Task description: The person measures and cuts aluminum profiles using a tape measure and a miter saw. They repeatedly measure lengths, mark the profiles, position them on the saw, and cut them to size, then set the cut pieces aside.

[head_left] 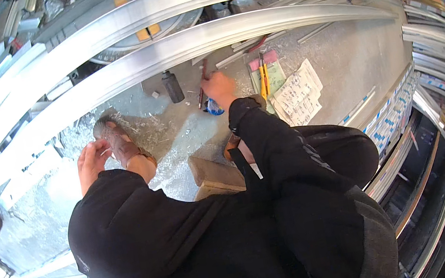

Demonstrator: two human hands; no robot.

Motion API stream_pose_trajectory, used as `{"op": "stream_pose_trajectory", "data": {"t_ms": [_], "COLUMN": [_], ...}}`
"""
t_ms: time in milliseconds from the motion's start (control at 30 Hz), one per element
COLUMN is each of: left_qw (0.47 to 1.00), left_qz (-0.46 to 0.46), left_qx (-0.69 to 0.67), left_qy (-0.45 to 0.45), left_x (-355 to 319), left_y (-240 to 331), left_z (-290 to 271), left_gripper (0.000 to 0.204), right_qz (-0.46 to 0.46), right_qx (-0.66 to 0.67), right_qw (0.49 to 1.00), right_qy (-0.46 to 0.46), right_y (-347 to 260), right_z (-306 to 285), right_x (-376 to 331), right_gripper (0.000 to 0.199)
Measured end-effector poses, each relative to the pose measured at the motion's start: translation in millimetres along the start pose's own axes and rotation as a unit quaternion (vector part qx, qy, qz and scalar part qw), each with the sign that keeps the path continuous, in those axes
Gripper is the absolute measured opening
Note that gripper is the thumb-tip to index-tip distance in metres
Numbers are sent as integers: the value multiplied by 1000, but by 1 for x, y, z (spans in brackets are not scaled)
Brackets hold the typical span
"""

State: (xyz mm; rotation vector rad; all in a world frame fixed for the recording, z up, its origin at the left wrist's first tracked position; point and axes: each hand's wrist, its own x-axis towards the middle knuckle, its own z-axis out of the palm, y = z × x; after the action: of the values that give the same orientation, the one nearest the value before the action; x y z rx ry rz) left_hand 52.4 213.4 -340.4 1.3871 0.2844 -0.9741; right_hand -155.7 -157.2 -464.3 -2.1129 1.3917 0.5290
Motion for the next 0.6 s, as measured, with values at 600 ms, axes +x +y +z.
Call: {"op": "stream_pose_trajectory", "data": {"t_ms": [600], "left_qw": [810], "left_qz": [340], "left_qx": [377], "left_qy": [-293], "left_x": [-220], "left_y": [197], "left_z": [92], "left_gripper": [63], "right_qz": [141], "right_qx": [899], "right_qw": [354], "right_qy": [216], "right_y": [90], "right_z": [-301], "right_x": [-68], "right_gripper": [12]}}
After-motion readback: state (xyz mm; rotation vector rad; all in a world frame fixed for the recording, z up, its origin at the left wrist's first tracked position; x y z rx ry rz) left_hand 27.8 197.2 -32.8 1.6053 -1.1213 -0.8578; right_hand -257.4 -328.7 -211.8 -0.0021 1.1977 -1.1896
